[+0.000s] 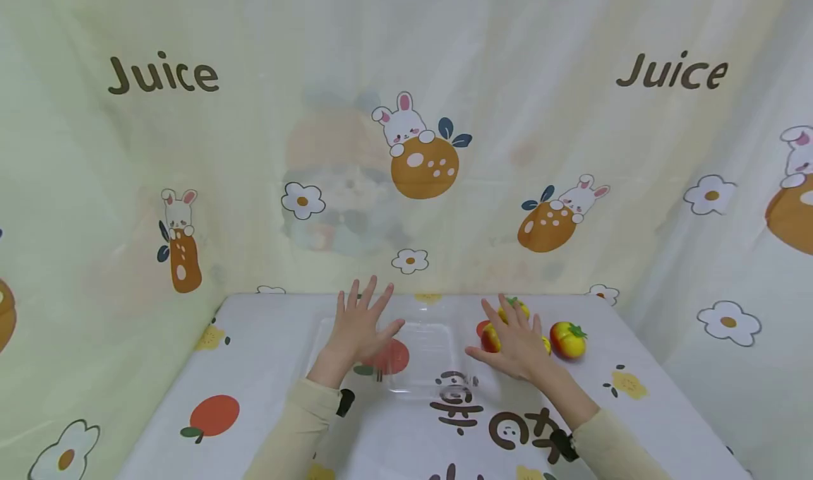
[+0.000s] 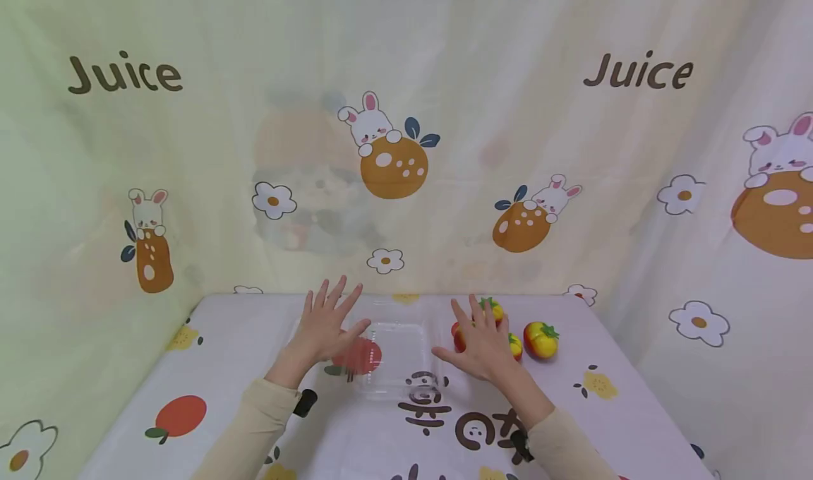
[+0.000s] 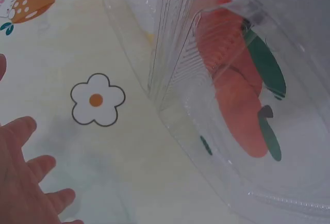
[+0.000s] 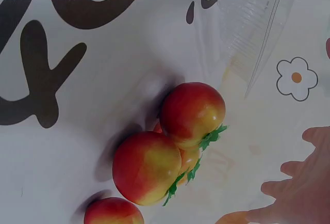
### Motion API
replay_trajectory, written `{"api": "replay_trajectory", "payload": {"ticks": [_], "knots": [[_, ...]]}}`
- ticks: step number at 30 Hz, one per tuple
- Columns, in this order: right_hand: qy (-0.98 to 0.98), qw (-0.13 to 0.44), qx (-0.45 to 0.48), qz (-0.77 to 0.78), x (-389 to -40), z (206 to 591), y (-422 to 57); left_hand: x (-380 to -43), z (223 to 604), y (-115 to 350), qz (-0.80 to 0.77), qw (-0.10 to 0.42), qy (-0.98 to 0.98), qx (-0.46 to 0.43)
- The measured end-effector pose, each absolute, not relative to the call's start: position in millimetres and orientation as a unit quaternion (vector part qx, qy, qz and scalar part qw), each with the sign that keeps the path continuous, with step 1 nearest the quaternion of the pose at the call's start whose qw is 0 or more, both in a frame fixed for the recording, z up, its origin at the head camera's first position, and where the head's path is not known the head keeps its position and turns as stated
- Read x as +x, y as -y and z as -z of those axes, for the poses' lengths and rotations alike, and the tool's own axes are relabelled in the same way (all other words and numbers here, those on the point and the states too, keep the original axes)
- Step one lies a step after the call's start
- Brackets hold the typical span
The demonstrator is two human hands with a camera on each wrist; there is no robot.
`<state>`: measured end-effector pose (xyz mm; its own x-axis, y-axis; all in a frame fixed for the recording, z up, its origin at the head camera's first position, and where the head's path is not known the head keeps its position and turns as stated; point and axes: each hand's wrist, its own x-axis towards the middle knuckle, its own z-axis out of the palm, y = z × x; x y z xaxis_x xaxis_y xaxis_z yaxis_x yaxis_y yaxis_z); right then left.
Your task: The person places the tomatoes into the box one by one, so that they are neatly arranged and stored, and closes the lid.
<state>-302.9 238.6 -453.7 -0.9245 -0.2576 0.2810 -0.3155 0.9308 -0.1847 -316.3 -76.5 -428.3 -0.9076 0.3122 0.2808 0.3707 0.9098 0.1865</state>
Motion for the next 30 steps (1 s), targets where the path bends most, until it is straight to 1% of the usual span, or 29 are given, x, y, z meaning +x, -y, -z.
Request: {"api": "replay_trajectory", "payload": {"ticks": [9,15,19,23,30], "knots": [[0.976,0.124,0.142,-0.105,-306,452,-239,-315,427,89,0.125,0.137,0.966,-0.178],[0.978,0.110,0.139,-0.112,-304,454,-241,-316,436,101,0.136,0.124,0.968,-0.171],[0.979,0.095,0.136,-0.118,-305,454,-241,-318,442,116,0.155,0.133,0.965,-0.163],[0.978,0.088,0.142,-0.126,-307,455,-238,-318,450,136,0.173,0.143,0.965,-0.137],[0.979,0.073,0.141,-0.131,-305,462,-240,-310,467,159,0.203,0.134,0.962,-0.123]]}}
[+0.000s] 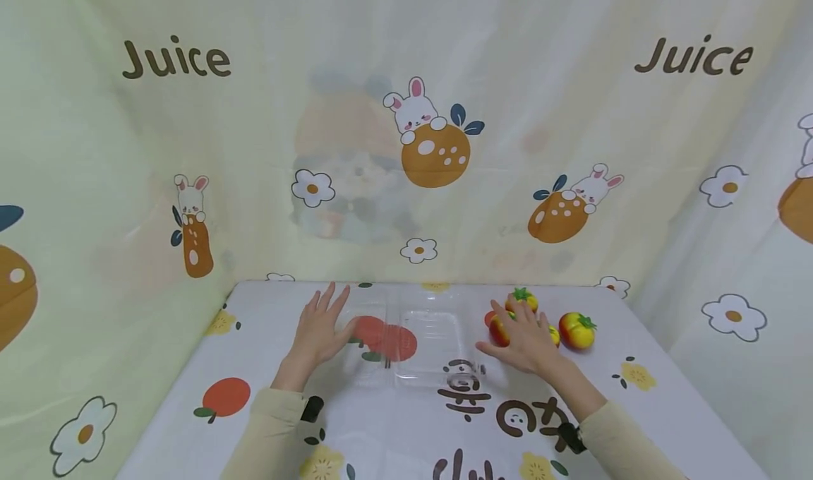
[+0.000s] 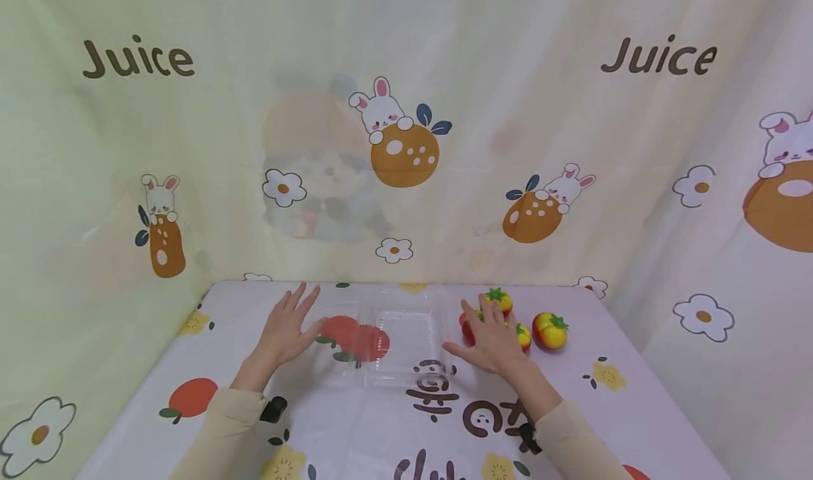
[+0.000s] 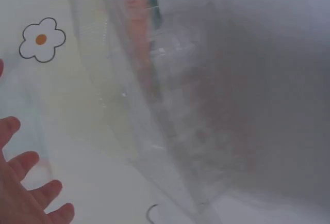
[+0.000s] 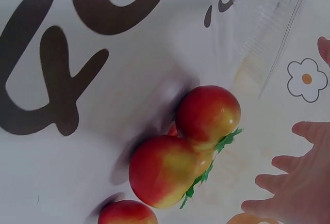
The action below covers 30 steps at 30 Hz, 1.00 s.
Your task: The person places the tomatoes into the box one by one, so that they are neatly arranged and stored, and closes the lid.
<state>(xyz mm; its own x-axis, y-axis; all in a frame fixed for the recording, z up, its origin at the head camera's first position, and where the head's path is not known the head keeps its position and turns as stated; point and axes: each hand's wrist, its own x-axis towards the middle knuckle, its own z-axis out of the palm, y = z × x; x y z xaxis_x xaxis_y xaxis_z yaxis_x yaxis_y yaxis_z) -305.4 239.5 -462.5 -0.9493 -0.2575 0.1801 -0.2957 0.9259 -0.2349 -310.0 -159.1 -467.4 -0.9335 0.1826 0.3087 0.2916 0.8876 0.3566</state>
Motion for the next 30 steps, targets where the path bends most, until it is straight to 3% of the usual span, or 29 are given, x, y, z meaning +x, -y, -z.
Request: {"api": "replay_trajectory", "payload": {"ticks": [17,30], "knots": [[0.981,0.075,0.131,-0.123,-310,469,-254,-303,512,163,0.310,0.109,0.939,-0.097],[0.984,0.059,0.115,-0.126,-316,470,-263,-303,528,173,0.327,0.136,0.934,-0.052]]}}
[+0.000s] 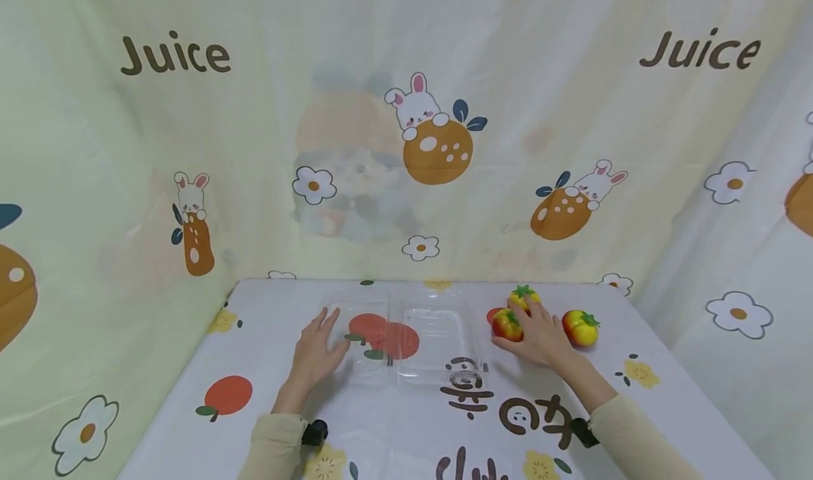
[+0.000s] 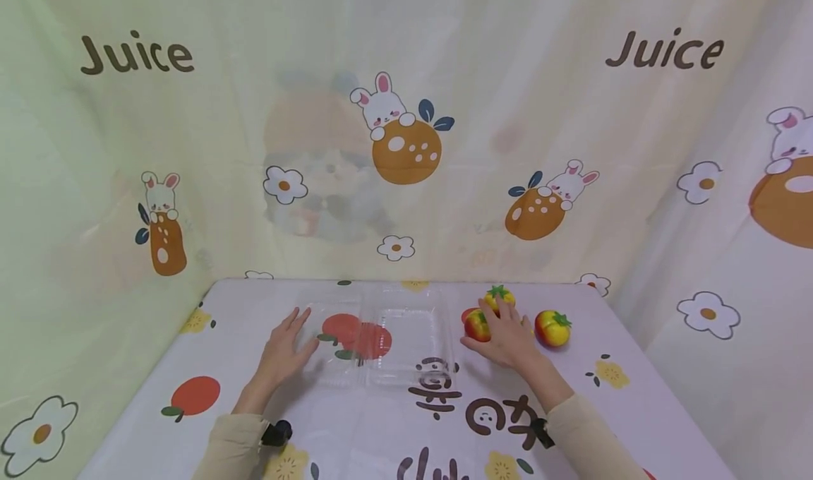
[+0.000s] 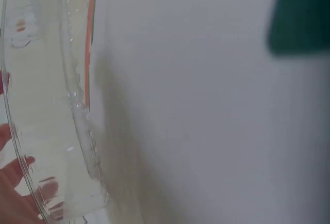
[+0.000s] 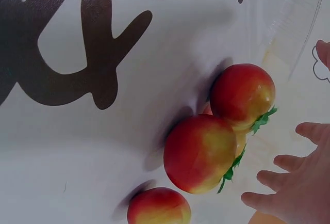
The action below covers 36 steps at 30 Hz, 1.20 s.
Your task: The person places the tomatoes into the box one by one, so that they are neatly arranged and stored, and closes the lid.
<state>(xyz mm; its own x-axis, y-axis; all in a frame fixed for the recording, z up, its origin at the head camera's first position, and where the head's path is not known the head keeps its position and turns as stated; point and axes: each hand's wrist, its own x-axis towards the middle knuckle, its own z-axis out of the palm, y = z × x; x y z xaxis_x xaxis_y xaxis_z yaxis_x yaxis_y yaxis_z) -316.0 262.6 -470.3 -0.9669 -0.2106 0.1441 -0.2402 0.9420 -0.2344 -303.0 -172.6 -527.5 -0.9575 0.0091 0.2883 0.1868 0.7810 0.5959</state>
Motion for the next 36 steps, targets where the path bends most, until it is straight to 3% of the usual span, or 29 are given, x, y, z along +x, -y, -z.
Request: {"api": "replay_trajectory", "payload": {"ticks": [17,36], "knots": [[0.982,0.052,0.113,-0.140,-334,466,-274,-303,539,190,0.398,0.140,0.905,-0.057],[0.967,-0.040,0.039,-0.249,-380,457,-294,-302,541,199,0.444,0.133,0.882,-0.079]]}}
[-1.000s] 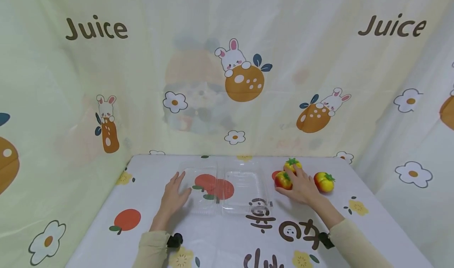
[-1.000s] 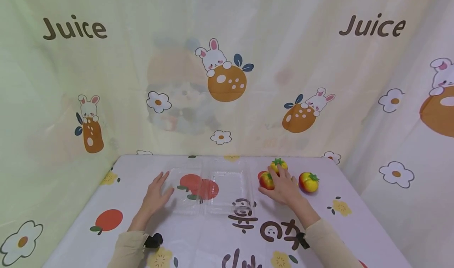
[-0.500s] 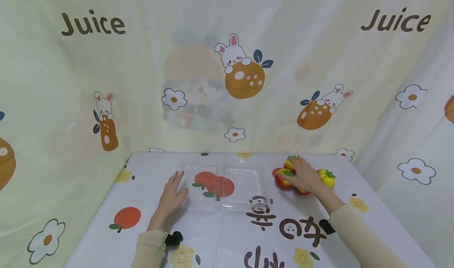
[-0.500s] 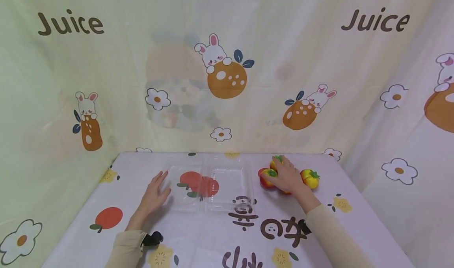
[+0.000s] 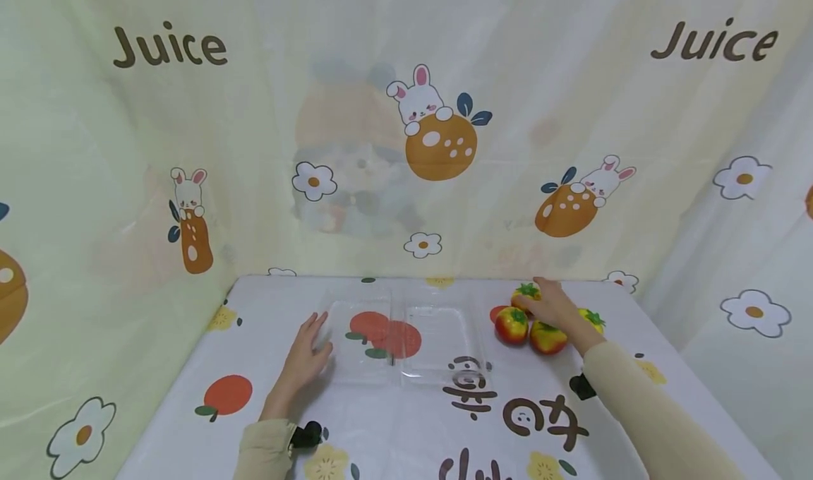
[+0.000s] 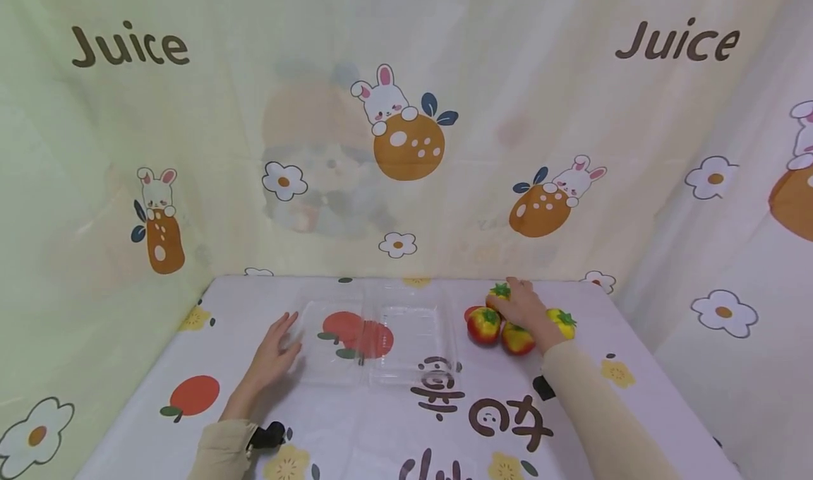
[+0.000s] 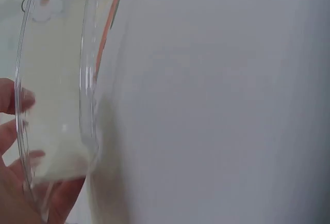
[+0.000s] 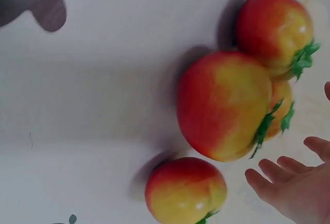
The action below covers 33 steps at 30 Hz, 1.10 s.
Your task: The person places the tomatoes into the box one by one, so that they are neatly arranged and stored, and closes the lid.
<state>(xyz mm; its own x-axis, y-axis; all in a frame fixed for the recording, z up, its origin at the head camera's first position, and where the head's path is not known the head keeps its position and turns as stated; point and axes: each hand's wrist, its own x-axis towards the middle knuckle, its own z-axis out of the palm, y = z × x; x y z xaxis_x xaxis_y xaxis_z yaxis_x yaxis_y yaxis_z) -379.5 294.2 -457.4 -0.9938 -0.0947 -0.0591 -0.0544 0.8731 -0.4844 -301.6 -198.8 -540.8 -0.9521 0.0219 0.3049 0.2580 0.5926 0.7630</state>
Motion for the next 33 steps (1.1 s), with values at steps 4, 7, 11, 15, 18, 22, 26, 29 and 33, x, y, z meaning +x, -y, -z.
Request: {"api": "replay_trajectory", "payload": {"ticks": [4,7,11,15,18,22,26,29,33], "knots": [[-0.961,0.068,-0.011,0.268,-384,462,-299,-300,538,205,0.469,0.122,0.870,-0.087],[-0.958,0.083,0.004,0.276,-385,468,-302,-300,540,209,0.476,0.113,0.868,-0.083],[-0.956,0.092,0.011,0.278,-387,473,-305,-301,540,214,0.485,0.106,0.866,-0.063],[-0.954,0.092,0.013,0.285,-391,476,-307,-306,541,221,0.495,0.105,0.861,-0.052],[-0.952,0.088,0.013,0.293,-395,477,-307,-308,541,226,0.511,0.100,0.852,-0.052],[-0.952,0.083,0.010,0.295,-398,479,-305,-309,539,232,0.542,0.087,0.834,-0.057],[-0.951,0.078,0.016,0.300,-399,479,-303,-309,539,235,0.563,0.070,0.822,-0.059],[-0.949,0.067,0.026,0.306,-398,478,-301,-310,540,235,0.569,0.057,0.818,-0.062],[-0.949,0.055,0.025,0.308,-399,478,-300,-311,536,236,0.561,0.043,0.825,-0.055]]}}
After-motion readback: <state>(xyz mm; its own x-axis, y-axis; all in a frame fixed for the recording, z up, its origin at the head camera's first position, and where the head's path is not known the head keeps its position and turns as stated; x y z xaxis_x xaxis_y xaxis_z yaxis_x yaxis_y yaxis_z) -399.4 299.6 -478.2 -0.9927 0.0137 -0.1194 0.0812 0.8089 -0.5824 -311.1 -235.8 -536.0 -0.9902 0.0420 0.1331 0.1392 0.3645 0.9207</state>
